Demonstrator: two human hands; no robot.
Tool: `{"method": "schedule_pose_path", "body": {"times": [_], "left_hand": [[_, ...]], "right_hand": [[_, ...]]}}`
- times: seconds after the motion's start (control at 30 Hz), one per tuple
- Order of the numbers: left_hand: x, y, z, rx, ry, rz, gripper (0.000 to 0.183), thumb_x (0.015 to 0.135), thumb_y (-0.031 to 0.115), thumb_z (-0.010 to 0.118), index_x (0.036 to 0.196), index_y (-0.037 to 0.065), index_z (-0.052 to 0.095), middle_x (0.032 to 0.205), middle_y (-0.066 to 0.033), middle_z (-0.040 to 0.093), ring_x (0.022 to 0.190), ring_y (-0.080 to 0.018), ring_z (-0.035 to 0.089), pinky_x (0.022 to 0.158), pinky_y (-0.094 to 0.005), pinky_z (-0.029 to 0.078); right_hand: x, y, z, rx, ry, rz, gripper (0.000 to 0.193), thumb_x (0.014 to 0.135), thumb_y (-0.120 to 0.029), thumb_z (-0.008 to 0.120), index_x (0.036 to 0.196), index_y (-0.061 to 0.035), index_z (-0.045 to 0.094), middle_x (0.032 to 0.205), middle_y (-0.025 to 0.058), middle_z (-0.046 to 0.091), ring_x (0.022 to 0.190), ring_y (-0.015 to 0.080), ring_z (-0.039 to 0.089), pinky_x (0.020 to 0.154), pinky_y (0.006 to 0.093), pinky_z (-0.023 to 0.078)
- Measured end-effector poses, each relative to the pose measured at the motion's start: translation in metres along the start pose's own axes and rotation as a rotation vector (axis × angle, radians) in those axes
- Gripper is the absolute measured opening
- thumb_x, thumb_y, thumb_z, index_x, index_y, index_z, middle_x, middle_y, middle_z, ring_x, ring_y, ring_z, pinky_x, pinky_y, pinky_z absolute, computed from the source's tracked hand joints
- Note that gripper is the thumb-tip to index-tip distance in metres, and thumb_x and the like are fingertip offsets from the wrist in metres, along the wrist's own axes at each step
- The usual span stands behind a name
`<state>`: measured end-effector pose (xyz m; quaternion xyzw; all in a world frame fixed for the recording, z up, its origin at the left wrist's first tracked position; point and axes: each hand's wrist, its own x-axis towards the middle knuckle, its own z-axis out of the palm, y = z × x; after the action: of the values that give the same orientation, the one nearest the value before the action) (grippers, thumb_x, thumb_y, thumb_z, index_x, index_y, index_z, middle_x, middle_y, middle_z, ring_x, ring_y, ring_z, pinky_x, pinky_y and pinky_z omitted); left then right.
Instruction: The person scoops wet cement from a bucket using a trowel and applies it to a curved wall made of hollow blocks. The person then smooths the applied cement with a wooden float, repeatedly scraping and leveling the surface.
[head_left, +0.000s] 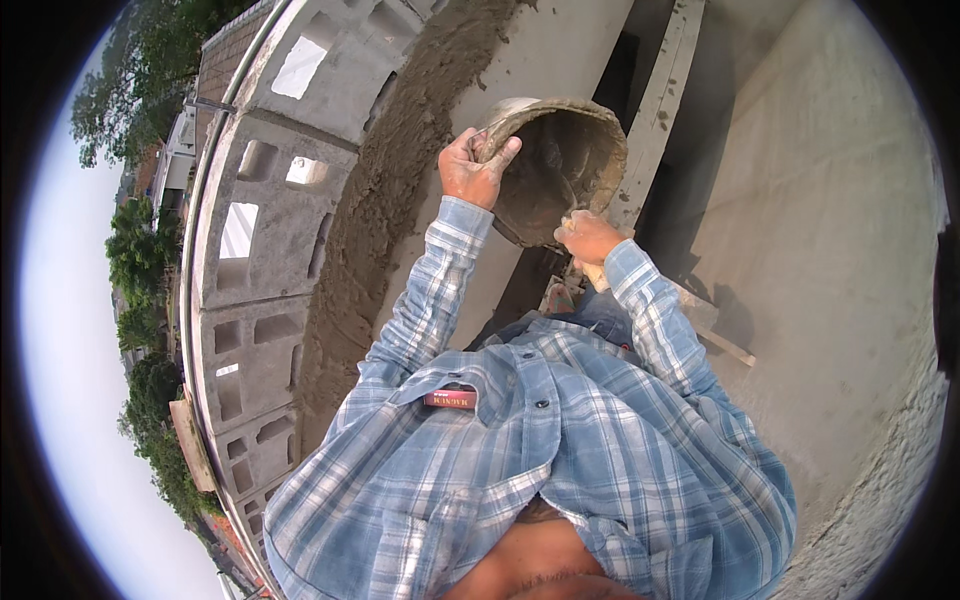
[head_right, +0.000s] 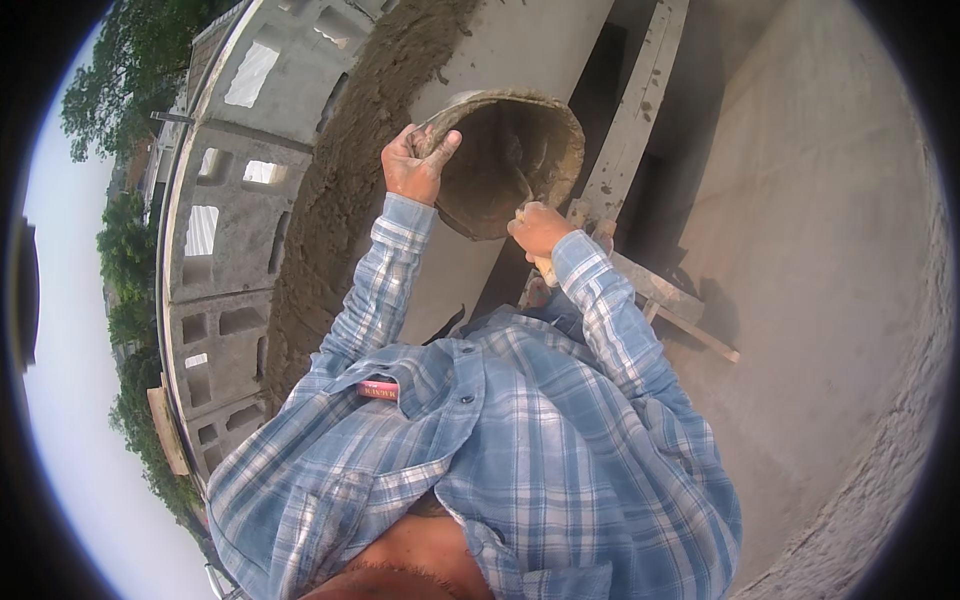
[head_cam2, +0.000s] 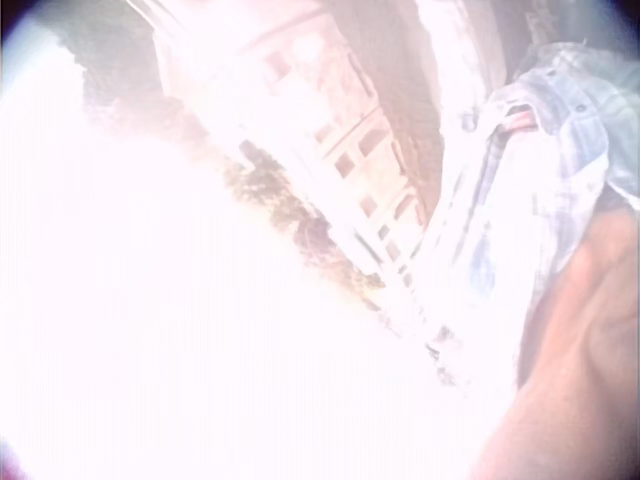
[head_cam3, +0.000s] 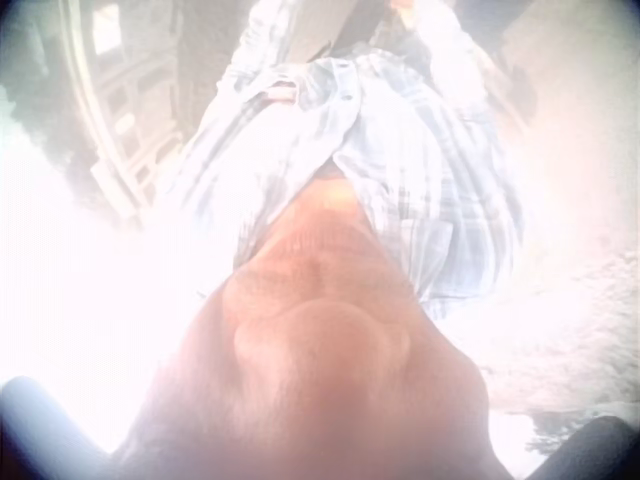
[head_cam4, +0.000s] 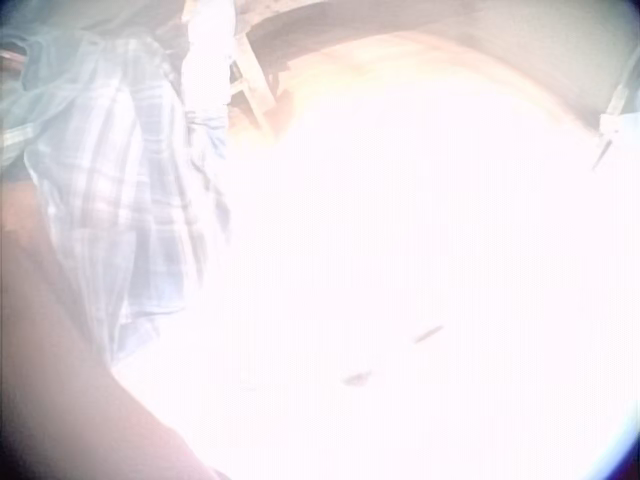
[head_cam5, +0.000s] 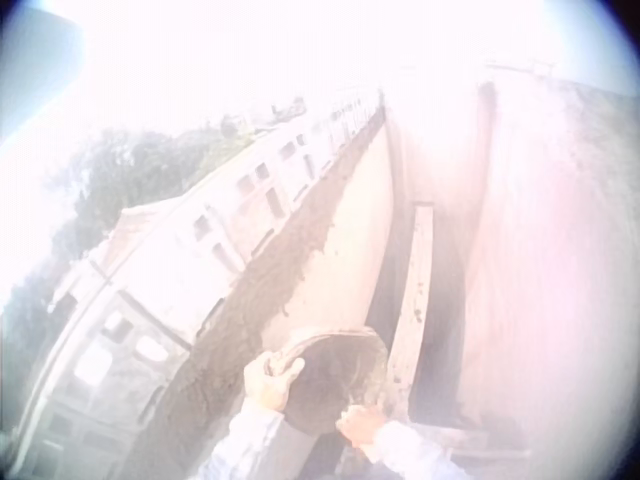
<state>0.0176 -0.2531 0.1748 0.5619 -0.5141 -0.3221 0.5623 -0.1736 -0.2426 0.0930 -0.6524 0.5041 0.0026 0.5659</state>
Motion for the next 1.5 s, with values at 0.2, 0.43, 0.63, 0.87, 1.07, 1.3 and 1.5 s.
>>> {"method": "schedule_pose_path", "body": {"times": [0.2, 0.43, 0.63, 0.87, 1.07, 1.3, 1.5], "left_hand": [[0.015, -0.007, 0.006, 0.003, -0.017, -0.044, 0.026, 0.08, 0.018, 0.085, 0.082, 0.002, 0.064, 0.069, 0.0086, 0.049, 0.063, -0.0038, 0.04, 0.06, -0.0201, 0.036], [0.029, -0.048, 0.007, -0.138, 0.279, -0.234, 0.039, 0.075, 0.026, 0.089, 0.076, 0.012, 0.052, 0.072, 0.0059, 0.051, 0.067, -0.0064, 0.042, 0.066, -0.0231, 0.039], [0.04, -0.095, -0.001, -0.212, 0.61, -0.661, 0.065, 0.082, 0.032, 0.082, 0.126, 0.0, 0.048, 0.121, -0.0164, 0.057, 0.105, -0.0245, 0.058, 0.096, -0.037, 0.048], [-0.017, -0.101, -0.044, -0.398, 0.512, -0.745, 0.077, 0.092, 0.032, 0.07, 0.145, -0.007, 0.029, 0.141, -0.0232, 0.046, 0.123, -0.0349, 0.054, 0.101, -0.0492, 0.051], [-0.074, -0.069, -0.065, -0.299, 0.687, -0.814, 0.058, 0.094, 0.026, 0.068, 0.134, -0.007, 0.043, 0.132, -0.0203, 0.055, 0.113, -0.0336, 0.06, 0.097, -0.0474, 0.054], [-0.122, -0.069, -0.075, -0.234, 0.755, -0.841, 0.052, 0.094, 0.026, 0.068, 0.129, -0.006, 0.048, 0.128, -0.0199, 0.058, 0.111, -0.0323, 0.061, 0.096, -0.0478, 0.054], [-0.143, -0.048, -0.07, -0.238, 0.84, -0.905, 0.044, 0.096, 0.026, 0.065, 0.125, -0.005, 0.052, 0.124, -0.0188, 0.06, 0.112, -0.0328, 0.061, 0.094, -0.0476, 0.055]], "right_hand": [[0.001, 0.011, -0.015, 1.041, -0.433, 0.012, 0.028, 0.094, -0.026, 0.06, 0.108, -0.0021, 0.055, 0.072, 0.0014, 0.052, 0.051, 0.0099, 0.05, 0.042, 0.0265, 0.043], [-0.018, 0.021, -0.033, 1.416, -0.533, -0.194, 0.028, 0.1, -0.022, 0.05, 0.117, -0.0002, 0.051, 0.074, 0.0009, 0.051, 0.05, 0.0072, 0.048, 0.041, 0.0246, 0.043], [-0.015, 0.007, -0.096, 1.52, -0.433, -0.32, 0.028, 0.099, -0.021, 0.045, 0.118, -0.0009, 0.05, 0.075, 0.0012, 0.05, 0.047, 0.0086, 0.048, 0.04, 0.0249, 0.045], [-0.021, -0.058, -0.204, 1.423, 0.353, -0.791, 0.035, 0.09, -0.016, 0.056, 0.12, 0.0001, 0.05, 0.079, 0.0039, 0.054, 0.055, 0.0117, 0.056, 0.048, 0.0278, 0.05], [0.093, -0.114, -0.257, 1.212, 1.343, -0.713, 0.035, 0.09, -0.007, 0.058, 0.122, -0.0004, 0.044, 0.085, 0.0121, 0.059, 0.061, 0.0182, 0.063, 0.059, 0.0333, 0.058], [0.167, -0.165, -0.129, 0.721, 0.663, -0.762, 0.03, 0.088, -0.017, 0.058, 0.114, -0.0031, 0.049, 0.105, 0.0256, 0.064, 0.105, 0.0473, 0.061, 0.089, 0.053, 0.048], [0.224, -0.146, -0.182, 1.479, 0.333, -0.383, 0.034, 0.09, -0.024, 0.062, 0.114, -0.004, 0.048, 0.082, 0.0088, 0.054, 0.057, 0.0194, 0.059, 0.049, 0.0363, 0.054]]}}
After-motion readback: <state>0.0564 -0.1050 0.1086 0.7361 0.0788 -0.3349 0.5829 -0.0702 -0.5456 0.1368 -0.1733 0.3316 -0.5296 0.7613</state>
